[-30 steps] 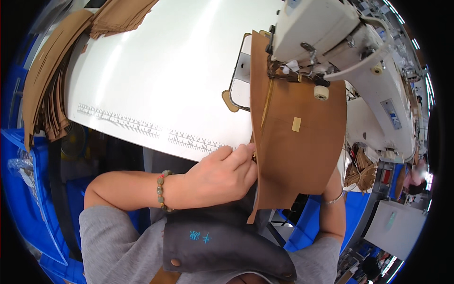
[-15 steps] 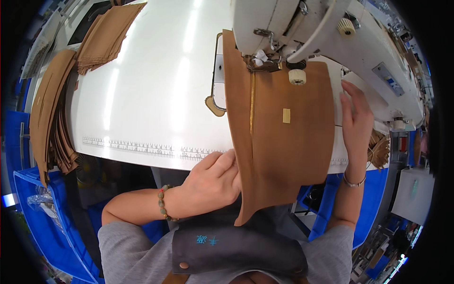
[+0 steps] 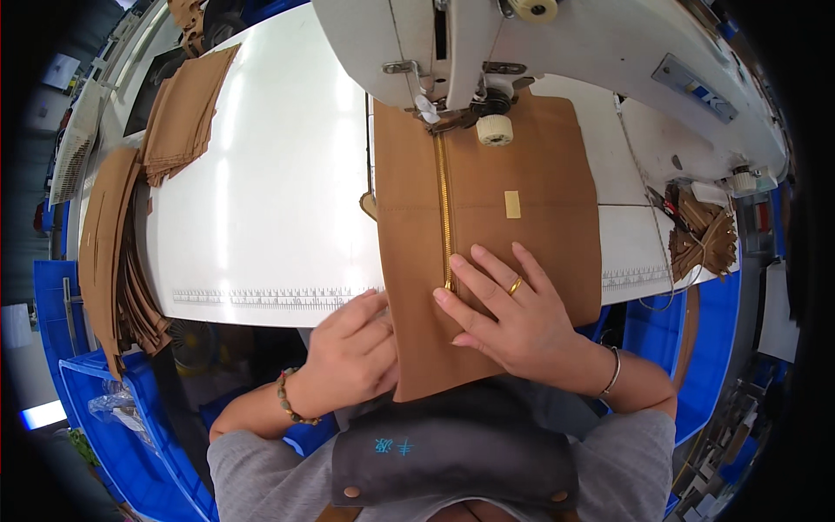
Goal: Sewing a zipper into a leather piece and assembling components using an industrial sewing machine.
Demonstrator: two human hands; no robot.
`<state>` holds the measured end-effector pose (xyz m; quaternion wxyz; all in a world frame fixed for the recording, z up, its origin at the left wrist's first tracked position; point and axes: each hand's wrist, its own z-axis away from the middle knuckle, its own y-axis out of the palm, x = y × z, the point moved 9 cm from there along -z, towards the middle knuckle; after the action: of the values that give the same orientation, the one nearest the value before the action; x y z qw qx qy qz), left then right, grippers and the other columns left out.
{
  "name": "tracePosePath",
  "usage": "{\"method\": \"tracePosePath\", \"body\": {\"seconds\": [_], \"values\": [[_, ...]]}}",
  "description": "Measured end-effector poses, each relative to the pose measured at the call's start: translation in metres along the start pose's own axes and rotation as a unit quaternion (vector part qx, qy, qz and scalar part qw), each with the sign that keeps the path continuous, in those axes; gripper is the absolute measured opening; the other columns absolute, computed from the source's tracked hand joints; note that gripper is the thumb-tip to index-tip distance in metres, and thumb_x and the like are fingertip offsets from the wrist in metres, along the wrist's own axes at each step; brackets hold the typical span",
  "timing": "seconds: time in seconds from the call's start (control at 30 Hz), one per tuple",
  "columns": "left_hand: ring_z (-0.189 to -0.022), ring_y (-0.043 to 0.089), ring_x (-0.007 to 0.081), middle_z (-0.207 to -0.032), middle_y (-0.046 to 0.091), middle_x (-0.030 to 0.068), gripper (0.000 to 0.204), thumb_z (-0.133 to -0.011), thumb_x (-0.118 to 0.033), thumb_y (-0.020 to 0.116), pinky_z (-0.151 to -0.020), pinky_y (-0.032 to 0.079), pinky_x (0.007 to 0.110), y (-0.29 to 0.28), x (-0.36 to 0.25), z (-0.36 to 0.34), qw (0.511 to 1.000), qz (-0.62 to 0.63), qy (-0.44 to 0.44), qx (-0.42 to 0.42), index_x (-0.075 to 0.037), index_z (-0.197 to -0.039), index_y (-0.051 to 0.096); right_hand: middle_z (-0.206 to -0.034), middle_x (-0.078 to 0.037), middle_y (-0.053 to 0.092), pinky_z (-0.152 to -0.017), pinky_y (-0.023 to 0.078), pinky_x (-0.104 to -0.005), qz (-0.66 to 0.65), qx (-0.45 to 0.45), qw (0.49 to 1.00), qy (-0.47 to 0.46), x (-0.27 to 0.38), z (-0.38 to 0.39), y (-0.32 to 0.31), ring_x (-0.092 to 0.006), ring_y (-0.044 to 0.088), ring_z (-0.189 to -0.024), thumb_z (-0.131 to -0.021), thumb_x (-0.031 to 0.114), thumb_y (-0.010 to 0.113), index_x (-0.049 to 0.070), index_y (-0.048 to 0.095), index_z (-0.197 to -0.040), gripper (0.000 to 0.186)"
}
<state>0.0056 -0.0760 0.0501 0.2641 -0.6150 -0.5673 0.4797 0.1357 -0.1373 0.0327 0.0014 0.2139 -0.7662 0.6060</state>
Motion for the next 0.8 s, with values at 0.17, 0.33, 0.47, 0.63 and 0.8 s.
{"method": "tracePosePath", "body": {"seconds": [0.17,0.33,0.47,0.63,0.8], "values": [[-0.111,0.069,0.0347,-0.118,0.073,0.0165,0.032,-0.081,0.0,0.074,-0.091,0.057,0.042,-0.03,0.043,-0.021,0.994,-0.024,-0.101,-0.039,0.001,-0.113,0.071,-0.144,-0.022,0.058,-0.11,0.045,-0.0622,-0.02,0.003,1.0,-0.015,0.002,0.0,0.001,-0.0403,0.054,-0.135,-0.088,0.039,0.076,0.006,0.065,-0.136,0.059],[-0.133,0.058,0.0369,-0.141,0.063,0.0161,0.062,-0.082,-0.023,0.084,-0.108,0.05,0.045,0.009,0.047,-0.052,0.995,-0.041,-0.082,0.033,0.0,-0.136,0.064,-0.138,-0.021,0.062,-0.108,0.047,-0.0591,-0.012,0.007,0.999,-0.031,0.002,-0.005,-0.005,-0.0397,0.058,-0.13,-0.088,0.039,0.076,0.005,0.066,-0.132,0.056],[-0.137,0.056,0.0373,-0.146,0.061,0.0148,0.073,-0.079,-0.035,0.083,-0.111,0.048,0.045,0.022,0.051,-0.053,0.994,-0.012,-0.075,0.081,0.0,-0.14,0.062,-0.131,-0.016,0.065,-0.106,0.051,-0.0513,-0.069,-0.006,0.996,-0.058,-0.01,-0.017,-0.016,-0.0348,0.063,-0.121,-0.088,0.037,0.077,0.005,0.069,-0.119,0.046],[-0.138,0.055,0.0382,-0.145,0.061,0.0155,0.079,-0.077,-0.039,0.083,-0.112,0.048,0.046,0.023,0.053,-0.05,0.995,-0.003,-0.071,0.073,0.001,-0.14,0.061,-0.127,-0.011,0.064,-0.106,0.05,-0.0498,-0.075,-0.031,0.996,0.046,-0.052,-0.036,-0.02,-0.031,0.063,-0.118,-0.081,0.042,0.08,0.006,0.069,-0.117,0.052],[-0.138,0.055,0.0387,-0.147,0.059,0.0163,0.083,-0.075,-0.041,0.083,-0.112,0.048,0.046,0.021,0.056,-0.049,0.993,0.039,-0.092,0.055,0.002,-0.142,0.058,-0.134,-0.012,0.062,-0.115,0.042,-0.0542,0.009,0.009,1.0,-0.005,-0.044,-0.044,-0.01,-0.0302,0.057,-0.128,-0.07,0.055,0.082,0.004,0.065,-0.129,0.08]]}}
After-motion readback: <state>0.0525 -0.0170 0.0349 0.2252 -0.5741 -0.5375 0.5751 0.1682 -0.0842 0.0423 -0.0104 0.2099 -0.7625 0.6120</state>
